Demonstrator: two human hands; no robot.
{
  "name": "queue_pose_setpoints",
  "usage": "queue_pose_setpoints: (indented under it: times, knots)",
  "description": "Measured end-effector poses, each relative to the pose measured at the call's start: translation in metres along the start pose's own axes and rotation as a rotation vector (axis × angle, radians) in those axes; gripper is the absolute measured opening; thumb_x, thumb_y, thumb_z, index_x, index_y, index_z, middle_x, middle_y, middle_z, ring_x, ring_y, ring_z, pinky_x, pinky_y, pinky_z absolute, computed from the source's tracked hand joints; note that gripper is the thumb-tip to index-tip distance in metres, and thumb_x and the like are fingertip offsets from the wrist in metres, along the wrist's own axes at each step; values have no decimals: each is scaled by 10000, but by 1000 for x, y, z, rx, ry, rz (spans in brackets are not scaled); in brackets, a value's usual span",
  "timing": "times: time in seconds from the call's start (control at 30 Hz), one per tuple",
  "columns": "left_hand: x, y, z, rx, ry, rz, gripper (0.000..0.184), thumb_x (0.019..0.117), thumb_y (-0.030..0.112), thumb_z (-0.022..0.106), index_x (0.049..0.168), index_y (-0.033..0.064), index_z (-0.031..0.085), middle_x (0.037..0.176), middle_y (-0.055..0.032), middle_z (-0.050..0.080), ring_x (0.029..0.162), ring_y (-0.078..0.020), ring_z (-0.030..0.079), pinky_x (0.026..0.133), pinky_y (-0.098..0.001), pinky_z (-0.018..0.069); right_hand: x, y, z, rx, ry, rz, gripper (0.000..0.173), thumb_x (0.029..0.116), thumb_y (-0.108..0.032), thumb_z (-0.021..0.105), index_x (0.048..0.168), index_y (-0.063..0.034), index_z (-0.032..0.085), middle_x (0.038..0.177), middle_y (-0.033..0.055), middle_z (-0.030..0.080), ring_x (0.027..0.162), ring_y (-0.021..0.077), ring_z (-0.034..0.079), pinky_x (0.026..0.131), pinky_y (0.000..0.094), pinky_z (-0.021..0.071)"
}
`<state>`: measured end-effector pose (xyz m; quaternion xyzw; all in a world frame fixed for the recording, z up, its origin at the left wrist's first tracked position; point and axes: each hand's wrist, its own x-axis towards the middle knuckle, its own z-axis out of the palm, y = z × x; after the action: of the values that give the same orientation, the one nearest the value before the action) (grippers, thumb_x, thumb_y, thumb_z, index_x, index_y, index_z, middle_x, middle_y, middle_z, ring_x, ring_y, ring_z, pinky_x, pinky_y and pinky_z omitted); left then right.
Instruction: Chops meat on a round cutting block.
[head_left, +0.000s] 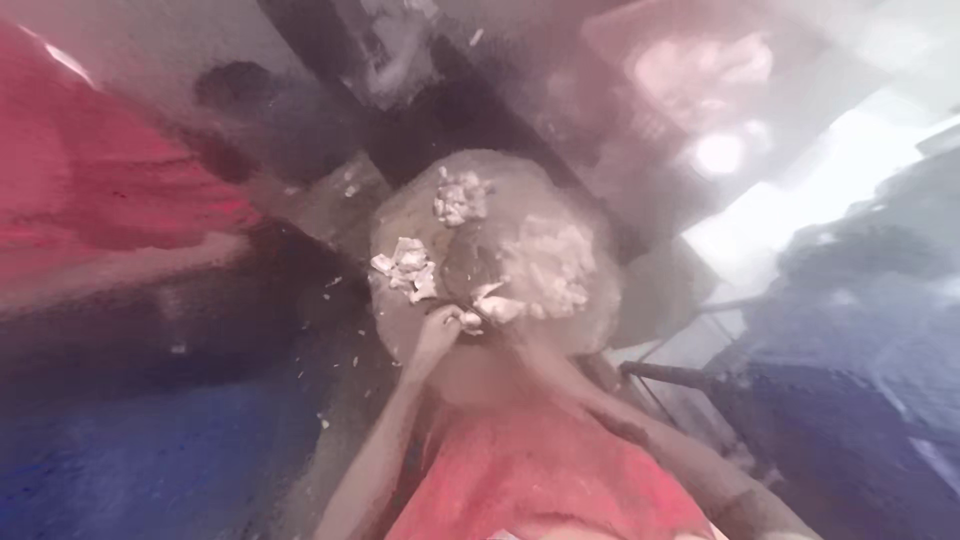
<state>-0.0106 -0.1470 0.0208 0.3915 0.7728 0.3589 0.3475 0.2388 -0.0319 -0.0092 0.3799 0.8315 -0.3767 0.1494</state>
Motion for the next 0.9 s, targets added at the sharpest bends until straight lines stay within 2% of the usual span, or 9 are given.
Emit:
queue_pose_setpoints:
  times: [0.1, 0.23, 0.33, 0.4, 0.47, 0.57, 0.7, 0.8, 0.9]
  knots:
    - [-25, 28, -34, -193, 45, -42, 173, 952, 65, 521, 989, 39, 688, 830, -20, 666, 666, -78, 611, 633, -276, 545, -17, 14, -8, -35, -18, 129, 646, 1080, -565, 277, 1320, -67, 612, 1124, 185, 710, 1060, 351, 699, 933, 585, 545]
    - [-8, 56, -66, -183, 247, 73, 130, 963, 46, 559, 976, 62, 688, 887, 1, 688, 726, -56, 634, 680, -261, 562, -42, 36, -16, -43, 59, 161, 589, 1058, -569, 355, 1372, -116, 564, 1064, 142, 718, 964, 316, 715, 854, 571, 573]
    - [40, 73, -63, 36, 211, 222, 130, 995, 88, 576, 996, 78, 706, 1054, -87, 694, 925, -207, 659, 816, -444, 555, -54, 64, -24, -44, -112, 39, 563, 1064, -527, 430, 1311, -50, 596, 1075, 185, 703, 1019, 331, 696, 928, 560, 546]
    - [72, 89, -47, 269, 71, 231, 187, 1022, 123, 586, 1153, 87, 714, 1261, -138, 669, 1116, -315, 657, 950, -536, 535, -56, 76, -18, -181, -179, -27, 521, 1067, -468, 439, 1346, -57, 597, 1188, 198, 692, 1147, 356, 664, 1021, 569, 508]
    - [106, 74, -18, 527, -59, 237, 333, 1000, 202, 627, 1326, 141, 669, 1477, -159, 532, 1343, -383, 515, 1096, -588, 438, -58, 74, -15, -310, -160, -53, 457, 1049, -408, 479, 1371, -101, 586, 1185, 194, 705, 1138, 381, 675, 977, 597, 524]
    - [129, 26, 33, 739, -197, 291, 365, 1014, 243, 584, 1374, 218, 636, 1555, -150, 458, 1424, -415, 421, 1099, -652, 393, -56, 76, -11, -390, -159, -49, 436, 997, -376, 571, 1370, -150, 578, 1143, 181, 720, 1084, 401, 692, 904, 635, 541]
    - [127, 13, 54, 794, -152, 484, 336, 1000, 220, 588, 1320, 148, 660, 1535, -98, 506, 1461, -391, 382, 1165, -621, 317, -53, 78, -4, -275, -155, -42, 478, 1011, -419, 581, 1440, -212, 547, 1260, 168, 689, 1148, 407, 668, 923, 652, 536]
    - [90, 72, 44, 632, -188, 495, 374, 950, 187, 655, 1317, 116, 645, 1325, -98, 658, 1276, -302, 585, 1113, -530, 427, -52, 71, -8, -64, -254, -39, 546, 1030, -522, 529, 1460, -186, 529, 1279, 176, 678, 1213, 370, 639, 1044, 600, 483]
    - [60, 105, 25, 87, -196, 64, 350, 1087, 303, 498, 1352, 109, 618, 1005, -57, 742, 867, -170, 733, 819, -379, 625, -47, 72, -15, 320, -217, 46, 530, 1027, -534, 521, 1306, -101, 644, 1133, 145, 712, 1060, 269, 688, 978, 516, 538]
